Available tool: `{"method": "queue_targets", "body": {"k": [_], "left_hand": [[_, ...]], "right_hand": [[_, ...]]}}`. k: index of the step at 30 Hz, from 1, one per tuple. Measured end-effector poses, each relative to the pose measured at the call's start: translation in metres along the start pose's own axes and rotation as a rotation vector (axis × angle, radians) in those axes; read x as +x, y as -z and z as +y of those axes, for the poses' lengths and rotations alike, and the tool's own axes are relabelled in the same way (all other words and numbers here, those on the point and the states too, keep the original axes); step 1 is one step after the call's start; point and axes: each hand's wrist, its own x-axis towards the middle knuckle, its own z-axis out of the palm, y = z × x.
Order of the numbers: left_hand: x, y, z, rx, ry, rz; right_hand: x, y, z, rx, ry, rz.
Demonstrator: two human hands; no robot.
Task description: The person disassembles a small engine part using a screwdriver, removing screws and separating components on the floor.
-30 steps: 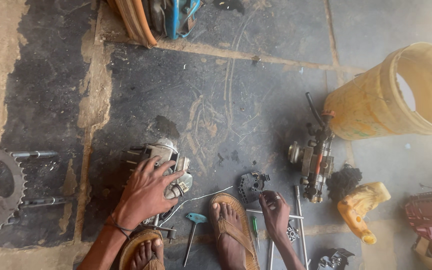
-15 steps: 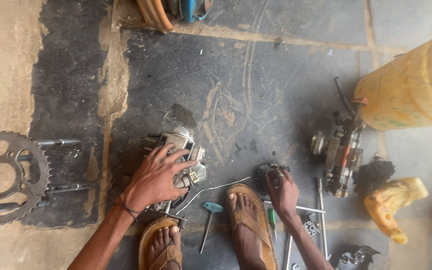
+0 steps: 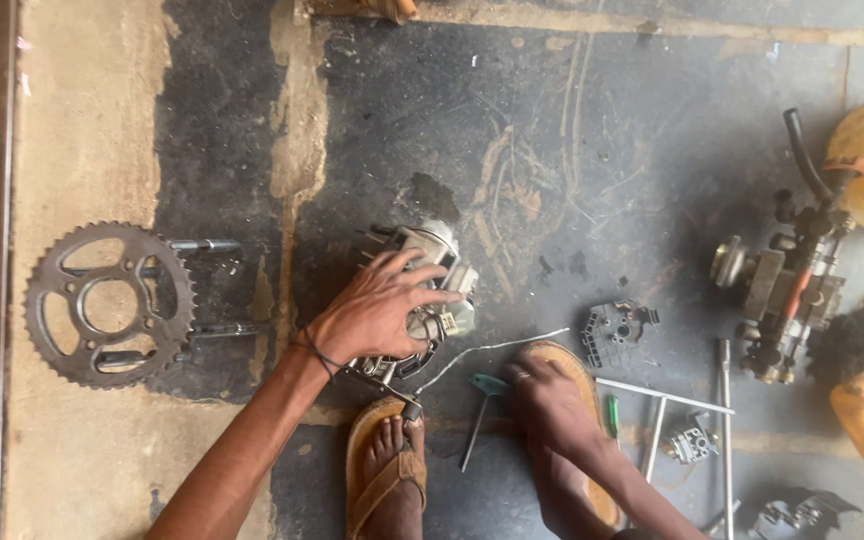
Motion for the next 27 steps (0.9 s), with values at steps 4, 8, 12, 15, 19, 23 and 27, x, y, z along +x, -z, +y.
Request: {"method": "queue_targets", "body": {"k": [4, 8, 12, 15, 19, 23, 27], "left_hand": [[0.004, 0.011, -0.001, 0.090, -0.042, -0.104], [0.004, 0.018, 0.008, 0.185, -0.096, -0.164], [-0.005, 0.026, 0.016, 0.196, -0.086, -0.088], [-0.004, 0.023, 0.021, 0.218, -0.097, -0.083], [0.002, 0.018, 0.024, 0.107, -0.058, -0.064], [0.005, 0.006, 0.025, 0.157, -0.045, 0.043], [0.007, -0.004, 0.008, 0.106, 0.001, 0.191]], "right_hand": [[0.037, -0.028, -0.020, -0.214, 0.160, -0.077], [0.034, -0.018, -0.033, -0.169, -0.046, -0.481], [0.021, 0.009, -0.025, 0.112, -0.022, -0.195], [0.003, 0.028, -0.009, 0.544, -0.385, -0.064], [-0.016, 0.045, 0.002, 1.280, -0.541, 0.238], [-0.021, 0.048, -0.004, 1.356, -0.695, 0.408], [-0.008, 0.040, -0.017, 1.456, -0.721, 0.468]]}}
